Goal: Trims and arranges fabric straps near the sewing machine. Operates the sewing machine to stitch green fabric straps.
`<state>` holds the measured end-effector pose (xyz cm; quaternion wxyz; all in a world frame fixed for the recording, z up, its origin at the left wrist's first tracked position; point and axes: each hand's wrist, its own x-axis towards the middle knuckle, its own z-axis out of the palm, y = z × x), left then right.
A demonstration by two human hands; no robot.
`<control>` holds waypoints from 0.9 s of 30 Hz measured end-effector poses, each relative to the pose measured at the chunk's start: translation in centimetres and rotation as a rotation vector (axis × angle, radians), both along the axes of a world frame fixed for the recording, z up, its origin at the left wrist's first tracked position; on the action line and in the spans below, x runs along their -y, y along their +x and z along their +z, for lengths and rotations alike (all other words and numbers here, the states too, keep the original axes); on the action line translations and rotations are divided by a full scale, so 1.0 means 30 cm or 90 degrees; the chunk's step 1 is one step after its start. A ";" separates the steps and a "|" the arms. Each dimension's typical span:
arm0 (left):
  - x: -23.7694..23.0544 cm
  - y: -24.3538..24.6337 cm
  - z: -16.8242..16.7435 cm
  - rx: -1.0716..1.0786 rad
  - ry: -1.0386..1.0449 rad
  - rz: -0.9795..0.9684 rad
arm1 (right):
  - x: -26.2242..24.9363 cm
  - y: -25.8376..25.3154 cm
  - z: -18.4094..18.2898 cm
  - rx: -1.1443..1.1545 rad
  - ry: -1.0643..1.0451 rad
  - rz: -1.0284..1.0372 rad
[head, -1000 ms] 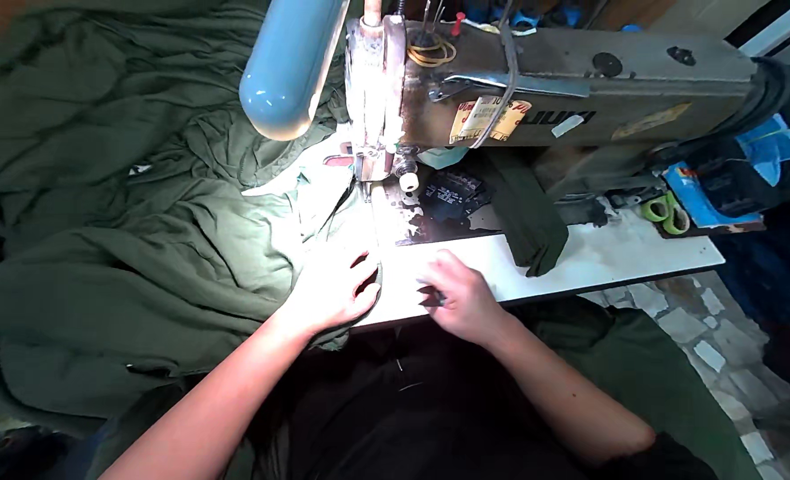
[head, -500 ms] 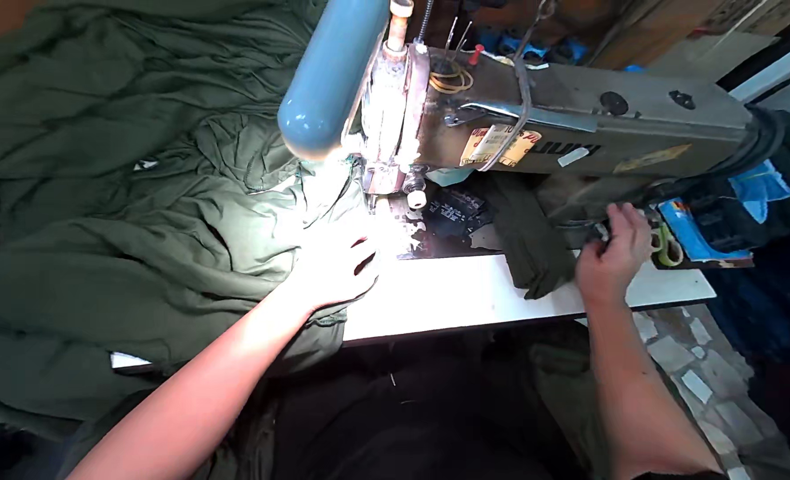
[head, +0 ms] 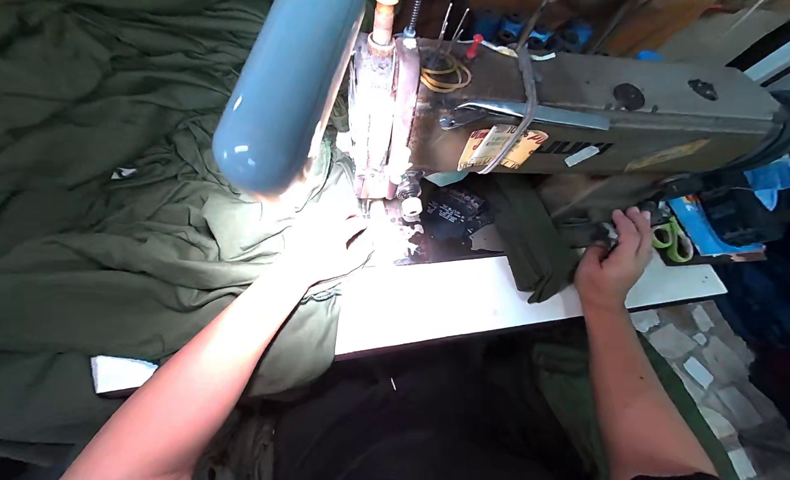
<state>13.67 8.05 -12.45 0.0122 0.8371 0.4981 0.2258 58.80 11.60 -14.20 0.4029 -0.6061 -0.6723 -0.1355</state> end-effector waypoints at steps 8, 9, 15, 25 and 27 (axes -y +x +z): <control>-0.036 0.001 0.017 -0.008 0.010 0.055 | 0.014 -0.009 0.012 0.022 -0.073 -0.037; -0.035 0.000 0.014 -0.015 0.008 0.058 | 0.023 -0.015 0.026 0.038 -0.146 -0.041; -0.028 0.007 0.000 -0.012 0.027 0.054 | 0.033 0.018 0.158 0.004 -0.133 -0.018; -0.037 0.014 -0.022 -0.041 0.029 0.104 | -0.276 0.254 0.451 -0.210 -0.068 -0.194; -0.040 0.013 -0.028 -0.036 0.036 0.103 | -0.342 0.302 0.488 -0.186 -0.137 -0.249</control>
